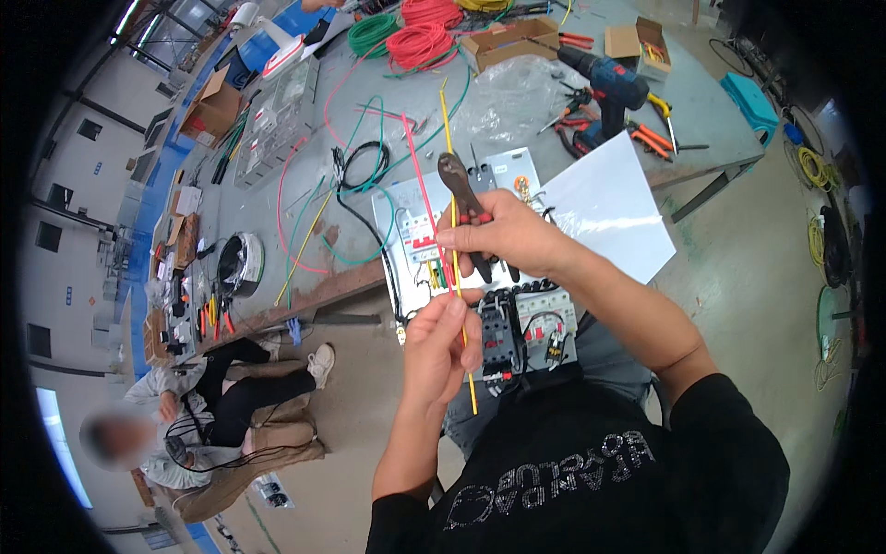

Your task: The person strips insulation from multiple colored wires using pliers and inserts them into terminals on an electrical control panel. They repeatedly measure, cut, and strip red, yellow, and green wires, then connect them to the panel's terminal blocks.

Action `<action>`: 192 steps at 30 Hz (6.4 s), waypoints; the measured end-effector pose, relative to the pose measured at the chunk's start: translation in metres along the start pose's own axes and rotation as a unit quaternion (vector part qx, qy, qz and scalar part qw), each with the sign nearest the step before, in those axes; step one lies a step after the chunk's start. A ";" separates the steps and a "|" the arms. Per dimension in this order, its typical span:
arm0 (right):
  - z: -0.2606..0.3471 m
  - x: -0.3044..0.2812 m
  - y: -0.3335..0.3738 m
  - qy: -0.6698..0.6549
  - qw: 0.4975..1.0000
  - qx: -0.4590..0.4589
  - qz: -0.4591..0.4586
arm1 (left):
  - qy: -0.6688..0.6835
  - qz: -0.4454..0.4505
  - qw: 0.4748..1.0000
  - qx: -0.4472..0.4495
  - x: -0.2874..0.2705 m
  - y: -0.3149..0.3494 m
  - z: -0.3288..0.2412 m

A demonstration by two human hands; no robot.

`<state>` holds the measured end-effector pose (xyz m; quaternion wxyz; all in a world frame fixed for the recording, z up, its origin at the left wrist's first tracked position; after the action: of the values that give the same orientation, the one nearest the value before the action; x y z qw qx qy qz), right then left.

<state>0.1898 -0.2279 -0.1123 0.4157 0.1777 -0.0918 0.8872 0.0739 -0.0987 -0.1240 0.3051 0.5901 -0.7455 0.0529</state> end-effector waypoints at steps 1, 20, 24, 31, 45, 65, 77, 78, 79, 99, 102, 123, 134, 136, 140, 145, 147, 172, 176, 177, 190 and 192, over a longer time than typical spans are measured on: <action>0.002 -0.002 0.001 0.004 1.000 -0.008 -0.005 | 0.000 0.003 1.000 -0.004 0.000 0.002 0.003; -0.002 -0.248 -0.082 0.643 0.684 0.206 -0.275 | 0.098 -0.035 0.988 0.113 -0.058 0.012 -0.009; -0.001 -0.238 -0.088 0.688 0.644 0.181 -0.281 | 0.087 -0.031 0.989 0.114 -0.058 0.001 -0.010; 0.034 -0.082 -0.044 0.293 0.947 0.012 -0.131 | -0.035 -0.061 0.988 0.139 -0.049 -0.017 -0.005; -0.015 0.008 0.017 -0.004 0.990 -0.115 -0.084 | -0.235 -0.111 0.937 0.232 -0.008 -0.023 -0.005; 0.057 -0.076 -0.012 -0.002 0.970 -0.178 -0.167 | -0.172 -0.125 0.968 0.135 0.006 -0.003 0.007; 0.056 -0.071 -0.027 0.028 0.985 -0.110 -0.133 | -0.132 -0.117 0.978 0.113 -0.004 0.004 0.019; 0.047 -0.054 -0.022 0.035 0.989 -0.108 -0.094 | -0.133 -0.121 0.977 0.112 -0.006 0.003 0.017; 0.038 -0.036 -0.015 0.068 0.993 -0.063 -0.074 | -0.133 -0.124 0.977 0.112 -0.008 0.002 0.015; 0.040 -0.040 -0.029 0.110 0.982 -0.079 -0.134 | -0.180 -0.080 0.976 0.090 -0.020 0.012 0.009; 0.057 -0.056 -0.036 0.114 0.976 -0.107 -0.151 | -0.178 -0.072 0.978 0.086 -0.020 0.015 0.009; 0.010 0.011 0.005 -0.028 0.993 -0.111 -0.010 | 0.135 0.075 0.988 0.017 -0.001 0.006 0.001; 0.078 -0.034 -0.032 -0.039 0.983 -0.165 -0.064 | 0.209 0.105 0.972 0.008 0.013 0.016 0.010; 0.094 -0.048 -0.035 -0.020 0.981 -0.176 -0.081 | 0.207 0.106 0.973 0.002 0.015 0.018 0.012; 0.116 -0.066 -0.048 -0.023 0.975 -0.202 -0.094 | 0.196 0.107 0.975 0.004 0.018 0.018 0.013; 0.112 -0.066 -0.054 -0.043 0.984 -0.162 -0.058 | 0.169 0.092 0.981 0.000 0.022 0.013 0.011; 0.085 -0.039 -0.043 -0.021 0.992 -0.117 -0.043 | 0.163 0.071 0.984 0.017 0.020 0.005 0.006; 0.063 -0.014 -0.024 -0.010 0.989 -0.146 -0.023 | 0.115 0.173 0.978 0.017 0.012 -0.012 0.003; 0.071 -0.025 -0.025 -0.033 0.986 -0.157 -0.052 | 0.143 0.157 0.977 0.024 0.019 -0.004 0.011; 0.076 -0.031 -0.025 -0.034 0.982 -0.171 -0.070 | 0.143 0.155 0.977 0.029 0.020 -0.002 0.010; 0.018 0.058 0.073 0.149 0.976 -0.152 -0.037 | -0.179 0.006 0.961 0.209 0.027 0.038 -0.007; 0.012 0.060 0.087 0.133 0.979 -0.147 -0.048 | -0.177 0.011 0.962 0.207 0.032 0.046 0.007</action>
<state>0.0901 -0.2451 -0.0797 0.4883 -0.0004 -0.1567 0.8585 0.0255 -0.1148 -0.1002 0.0387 0.6319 -0.7670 0.1048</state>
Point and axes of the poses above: each hand's wrist, its own y-axis away from the middle knuckle, its own x-axis out of the palm, z = x × y, the point moved 5 cm from there along -y, towards the middle knuckle, and after that the axes turned 7 degrees about z, right-handed, at the moved point
